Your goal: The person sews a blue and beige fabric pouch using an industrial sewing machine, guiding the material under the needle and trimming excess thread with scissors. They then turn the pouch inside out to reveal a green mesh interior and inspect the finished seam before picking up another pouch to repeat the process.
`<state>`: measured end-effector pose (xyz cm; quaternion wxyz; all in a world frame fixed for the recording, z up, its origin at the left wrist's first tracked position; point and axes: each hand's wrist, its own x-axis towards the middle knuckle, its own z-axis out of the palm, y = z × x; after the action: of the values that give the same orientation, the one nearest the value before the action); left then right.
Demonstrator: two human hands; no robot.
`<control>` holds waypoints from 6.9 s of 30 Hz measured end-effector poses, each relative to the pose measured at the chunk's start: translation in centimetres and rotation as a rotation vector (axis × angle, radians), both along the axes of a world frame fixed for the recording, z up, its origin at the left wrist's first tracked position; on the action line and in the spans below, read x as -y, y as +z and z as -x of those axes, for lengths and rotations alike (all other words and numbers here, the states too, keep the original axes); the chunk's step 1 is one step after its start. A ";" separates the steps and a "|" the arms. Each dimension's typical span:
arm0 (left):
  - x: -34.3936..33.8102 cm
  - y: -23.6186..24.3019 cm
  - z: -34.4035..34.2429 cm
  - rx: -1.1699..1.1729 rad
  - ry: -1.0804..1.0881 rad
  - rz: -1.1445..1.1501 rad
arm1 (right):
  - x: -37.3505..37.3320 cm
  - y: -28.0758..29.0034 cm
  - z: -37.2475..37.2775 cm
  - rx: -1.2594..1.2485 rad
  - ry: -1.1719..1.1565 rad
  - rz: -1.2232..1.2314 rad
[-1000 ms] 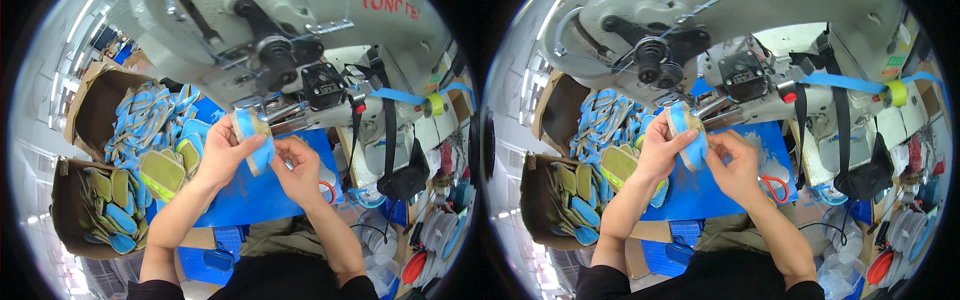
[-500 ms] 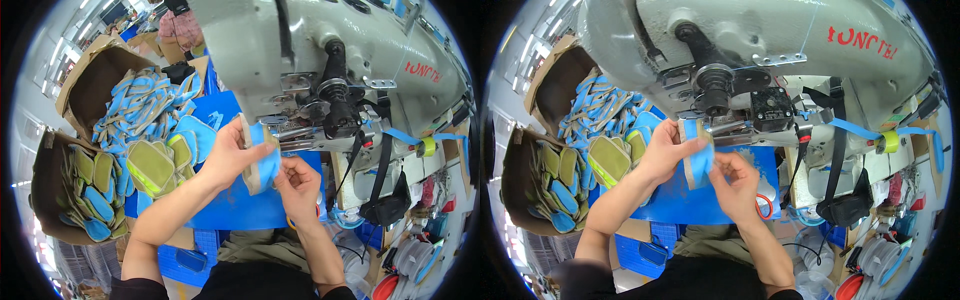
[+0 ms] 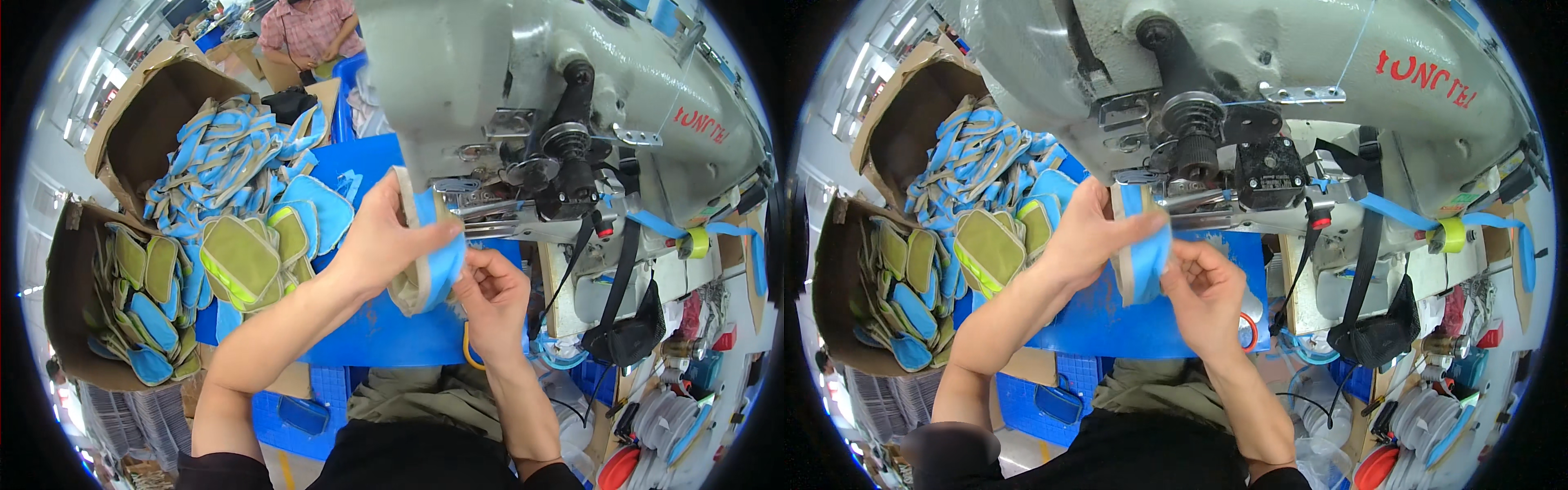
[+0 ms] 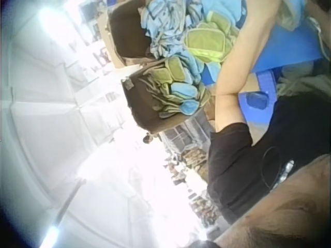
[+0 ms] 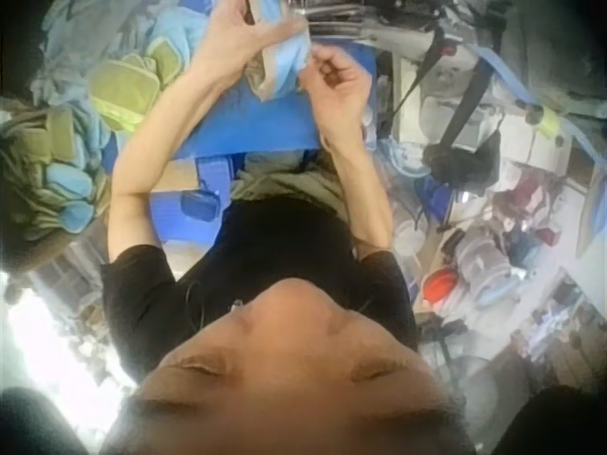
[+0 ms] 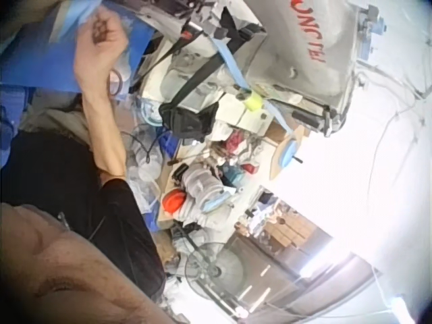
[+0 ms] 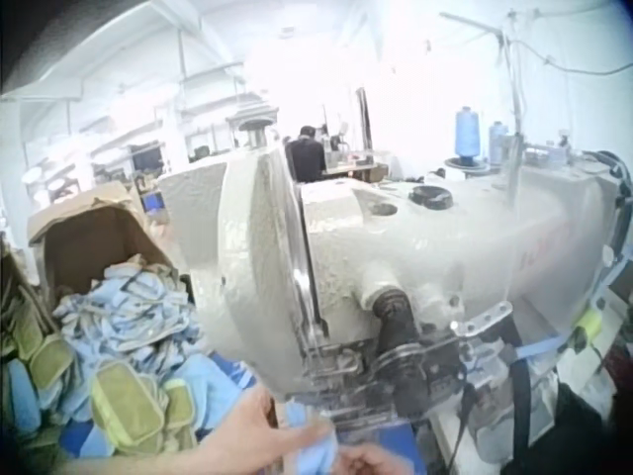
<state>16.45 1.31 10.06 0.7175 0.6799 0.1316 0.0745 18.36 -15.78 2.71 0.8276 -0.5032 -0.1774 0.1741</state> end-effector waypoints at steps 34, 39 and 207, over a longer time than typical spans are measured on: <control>1.6 0.7 3.3 -0.225 0.026 0.366 | 1.2 0.2 -0.5 0.343 -0.179 0.211; 2.2 0.3 3.8 -0.246 0.093 0.543 | 1.4 0.6 -0.4 0.280 -0.148 0.144; 2.1 -4.2 7.5 -0.077 -0.080 0.527 | 1.3 3.4 -1.3 0.346 -0.144 0.515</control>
<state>8.94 -0.74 5.82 0.8666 0.4767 0.1466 -0.0165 19.71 -17.06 6.11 0.6409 -0.7296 -0.2294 0.0660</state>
